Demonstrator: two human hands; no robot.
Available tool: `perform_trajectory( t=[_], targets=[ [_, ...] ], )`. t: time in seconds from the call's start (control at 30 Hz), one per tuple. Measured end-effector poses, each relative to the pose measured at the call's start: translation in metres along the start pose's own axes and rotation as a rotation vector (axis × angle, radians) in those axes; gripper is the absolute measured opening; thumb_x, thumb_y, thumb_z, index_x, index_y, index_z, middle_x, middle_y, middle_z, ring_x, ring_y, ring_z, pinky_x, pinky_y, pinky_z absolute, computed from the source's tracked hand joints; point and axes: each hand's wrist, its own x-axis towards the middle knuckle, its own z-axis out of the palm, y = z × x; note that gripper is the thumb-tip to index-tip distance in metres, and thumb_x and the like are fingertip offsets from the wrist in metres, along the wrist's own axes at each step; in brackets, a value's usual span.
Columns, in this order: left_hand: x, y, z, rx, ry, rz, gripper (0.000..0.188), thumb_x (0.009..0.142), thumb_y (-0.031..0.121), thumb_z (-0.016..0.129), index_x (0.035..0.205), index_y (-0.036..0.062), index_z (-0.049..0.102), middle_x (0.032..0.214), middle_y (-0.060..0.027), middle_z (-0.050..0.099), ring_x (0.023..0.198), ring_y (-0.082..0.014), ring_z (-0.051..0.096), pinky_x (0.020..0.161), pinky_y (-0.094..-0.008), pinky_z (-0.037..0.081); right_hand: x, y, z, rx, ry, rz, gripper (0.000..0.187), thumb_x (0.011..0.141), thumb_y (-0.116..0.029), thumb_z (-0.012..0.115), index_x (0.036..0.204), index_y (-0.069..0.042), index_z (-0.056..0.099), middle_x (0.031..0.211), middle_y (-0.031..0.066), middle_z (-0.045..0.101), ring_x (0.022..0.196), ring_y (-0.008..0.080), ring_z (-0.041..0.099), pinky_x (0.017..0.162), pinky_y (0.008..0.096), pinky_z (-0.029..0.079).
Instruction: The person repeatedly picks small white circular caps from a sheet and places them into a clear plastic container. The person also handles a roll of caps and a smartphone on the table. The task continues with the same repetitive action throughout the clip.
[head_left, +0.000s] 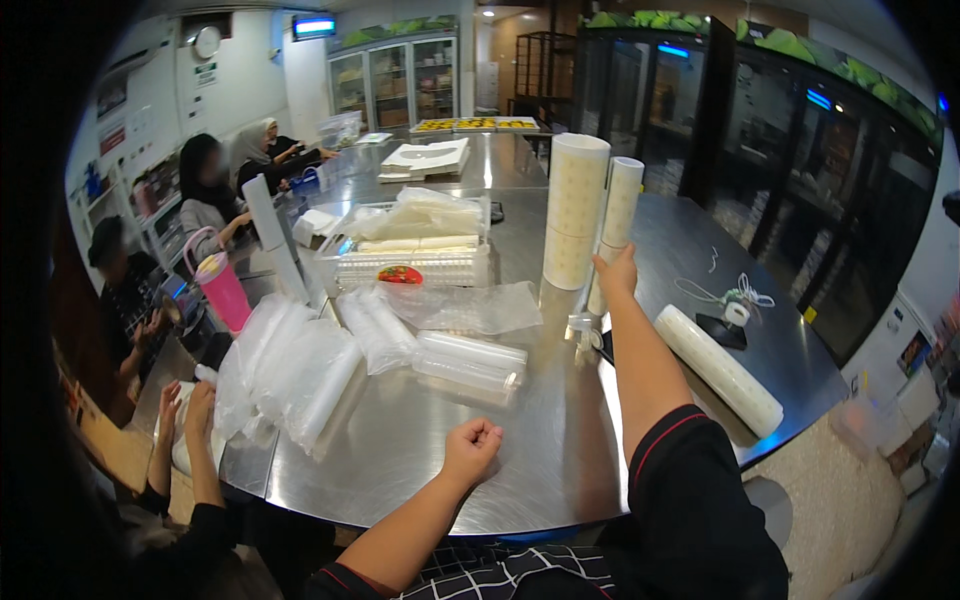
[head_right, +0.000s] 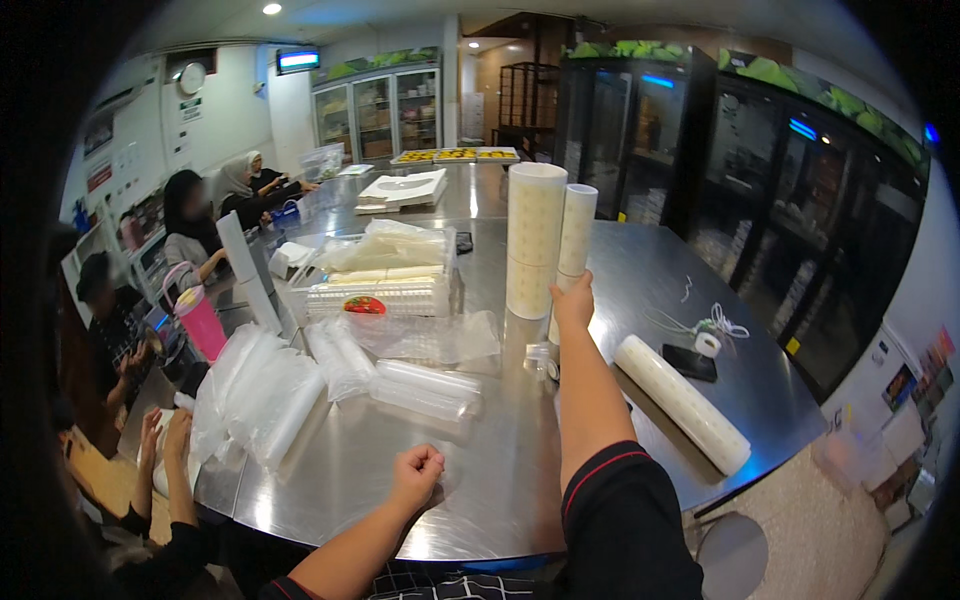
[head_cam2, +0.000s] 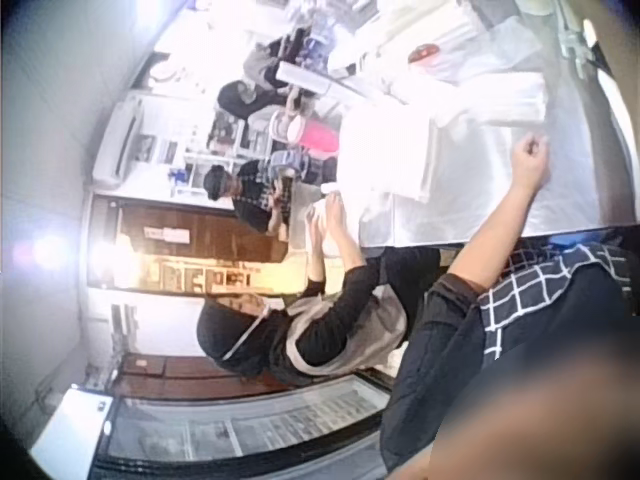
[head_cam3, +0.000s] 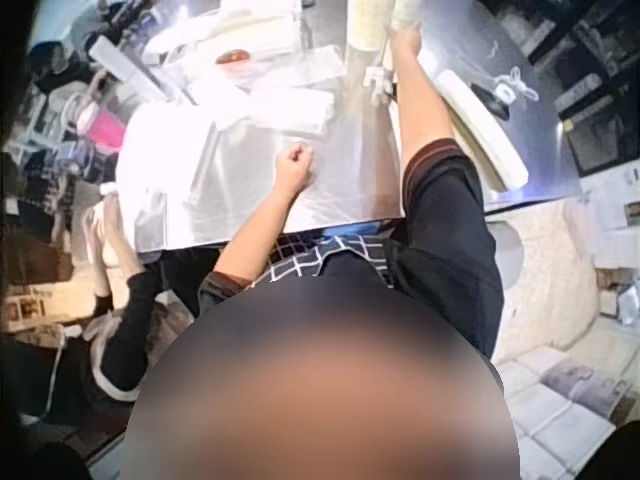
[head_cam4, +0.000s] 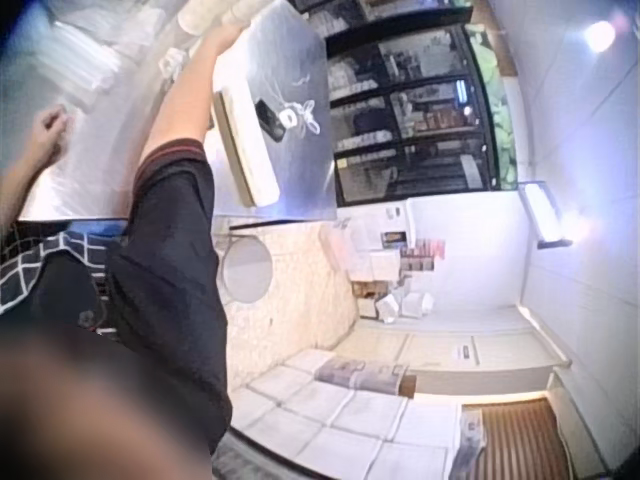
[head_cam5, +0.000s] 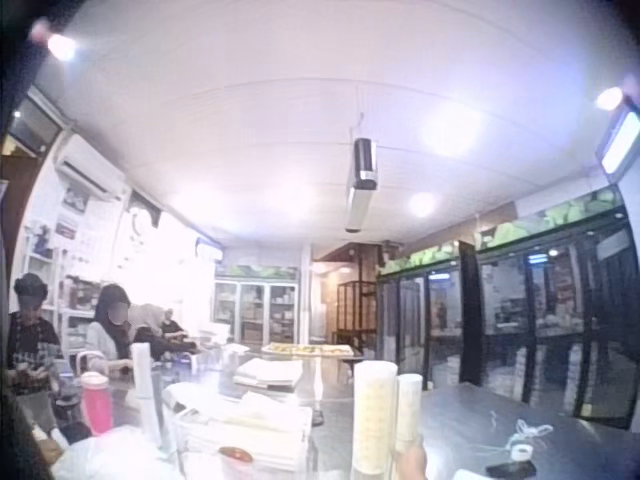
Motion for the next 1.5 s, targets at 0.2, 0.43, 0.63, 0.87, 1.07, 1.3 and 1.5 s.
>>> perform_trajectory(
  t=[0.2, 0.43, 0.63, 0.87, 1.07, 1.3, 1.5],
  targets=[
    [0.002, 0.003, 0.000, 0.013, -0.003, 0.038, 0.026, 0.088, 0.013, 0.067, 0.066, 0.0041, 0.055, 0.056, 0.0092, 0.039, 0.054, -0.0025, 0.032, 0.049, -0.0232, 0.027, -0.065, 0.003, -0.013, 0.127, 0.149, 0.208, 0.088, 0.082, -0.052, 0.068, 0.146, -0.005, 0.031, 0.142, 0.0249, 0.041, 0.133, 0.0435, 0.036, 0.104, 0.0531, 0.036],
    [0.004, -0.006, 0.002, 0.003, 0.027, 0.041, 0.027, 0.088, 0.013, 0.066, 0.066, 0.0048, 0.054, 0.056, 0.0082, 0.040, 0.054, -0.0032, 0.033, 0.049, -0.0243, 0.028, -0.149, 0.018, -0.047, -0.235, -0.338, -0.185, 0.049, 0.082, -0.033, 0.068, 0.126, -0.015, 0.059, 0.112, 0.0196, 0.066, 0.105, 0.0367, 0.062, 0.089, 0.0439, 0.050],
    [0.010, -0.013, 0.000, 0.080, 0.071, 0.137, 0.025, 0.087, 0.010, 0.063, 0.066, 0.0044, 0.052, 0.057, 0.0065, 0.041, 0.054, -0.0038, 0.036, 0.049, -0.0248, 0.030, -0.152, -0.009, -0.020, -0.017, -0.295, -0.200, 0.071, 0.076, -0.028, 0.077, 0.139, -0.016, 0.045, 0.124, 0.0219, 0.060, 0.110, 0.0376, 0.059, 0.093, 0.0428, 0.048],
    [0.006, -0.007, 0.000, 0.165, 0.066, 0.129, 0.022, 0.085, 0.010, 0.064, 0.067, 0.0013, 0.054, 0.056, 0.0066, 0.041, 0.055, -0.0030, 0.036, 0.050, -0.0236, 0.031, -0.195, -0.039, -0.053, -0.371, -0.360, -0.318, 0.106, 0.078, -0.053, 0.071, 0.156, -0.018, 0.008, 0.154, 0.0223, 0.026, 0.142, 0.0438, 0.022, 0.109, 0.0631, 0.023],
    [0.008, -0.009, -0.001, 0.108, 0.026, 0.085, 0.019, 0.085, 0.009, 0.063, 0.069, 0.0012, 0.056, 0.056, 0.0069, 0.040, 0.055, -0.0033, 0.036, 0.051, -0.0237, 0.032, -0.149, 0.054, -0.207, -0.688, -0.242, 0.021, 0.073, 0.087, -0.048, 0.060, 0.146, -0.011, 0.040, 0.155, 0.0186, 0.029, 0.148, 0.0345, 0.012, 0.114, 0.0656, 0.003],
    [0.012, -0.016, 0.001, 0.236, 0.069, 0.164, 0.020, 0.085, 0.010, 0.062, 0.069, 0.0019, 0.055, 0.057, 0.0052, 0.041, 0.056, -0.0047, 0.037, 0.051, -0.0250, 0.033, -0.171, 0.108, -0.319, -0.814, -0.452, 0.040, 0.095, 0.070, -0.056, 0.075, 0.146, -0.011, 0.041, 0.131, 0.0214, 0.053, 0.122, 0.0414, 0.051, 0.105, 0.0531, 0.037],
    [0.000, -0.001, 0.005, 0.206, 0.056, 0.185, 0.021, 0.087, 0.009, 0.061, 0.069, 0.0012, 0.053, 0.056, 0.0041, 0.040, 0.055, -0.0054, 0.036, 0.050, -0.0257, 0.032, -0.222, 0.100, -0.362, -0.554, -0.511, -0.021, 0.095, 0.069, -0.050, 0.081, 0.141, -0.002, 0.043, 0.136, 0.0297, 0.049, 0.121, 0.0446, 0.052, 0.101, 0.0453, 0.043]
  ],
)
